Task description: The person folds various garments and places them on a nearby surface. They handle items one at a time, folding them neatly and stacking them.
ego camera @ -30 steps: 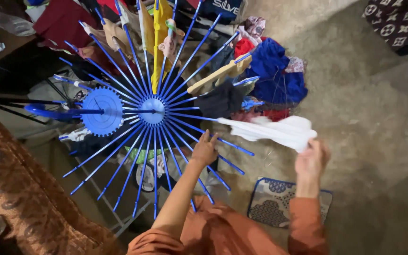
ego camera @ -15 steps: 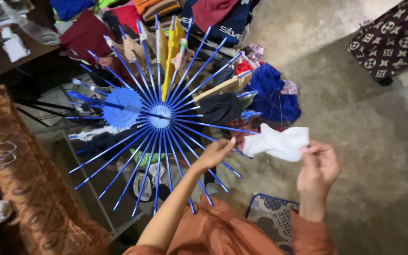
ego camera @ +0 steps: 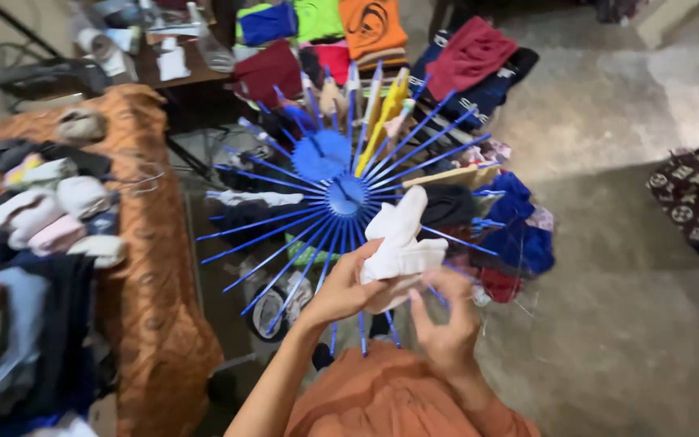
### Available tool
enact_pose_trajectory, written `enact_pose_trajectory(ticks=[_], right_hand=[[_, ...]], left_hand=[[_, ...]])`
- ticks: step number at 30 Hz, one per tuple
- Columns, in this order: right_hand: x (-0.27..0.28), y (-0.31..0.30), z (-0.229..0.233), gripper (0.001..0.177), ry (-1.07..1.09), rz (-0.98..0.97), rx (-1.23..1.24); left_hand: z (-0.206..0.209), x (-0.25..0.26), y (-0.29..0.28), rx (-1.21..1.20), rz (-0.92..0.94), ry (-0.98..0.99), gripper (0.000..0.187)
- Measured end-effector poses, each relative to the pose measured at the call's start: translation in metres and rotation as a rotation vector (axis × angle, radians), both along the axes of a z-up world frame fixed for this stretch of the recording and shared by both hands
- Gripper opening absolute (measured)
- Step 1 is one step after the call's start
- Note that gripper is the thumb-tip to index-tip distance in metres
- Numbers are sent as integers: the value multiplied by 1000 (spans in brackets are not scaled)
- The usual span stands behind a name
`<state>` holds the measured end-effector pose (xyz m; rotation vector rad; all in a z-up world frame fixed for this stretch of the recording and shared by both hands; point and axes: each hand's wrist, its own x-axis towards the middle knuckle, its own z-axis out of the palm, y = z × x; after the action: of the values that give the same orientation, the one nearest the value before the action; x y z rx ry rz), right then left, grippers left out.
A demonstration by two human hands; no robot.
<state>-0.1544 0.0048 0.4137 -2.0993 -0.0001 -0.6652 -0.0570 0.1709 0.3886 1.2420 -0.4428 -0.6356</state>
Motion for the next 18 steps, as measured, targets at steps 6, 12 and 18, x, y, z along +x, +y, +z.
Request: enact_pose_trajectory(ticks=[6,12,18], right_hand=[[0,66,-23,45,155,118,347],[-25,102,-38,23,417,428,513],[-38,146,-23,16,314,261,563]], left_hand=[[28,-53,90,262,236,-286,46],[57,-97,188,383,502,-283,44],[-35,-111,236,285,542,-97,21]])
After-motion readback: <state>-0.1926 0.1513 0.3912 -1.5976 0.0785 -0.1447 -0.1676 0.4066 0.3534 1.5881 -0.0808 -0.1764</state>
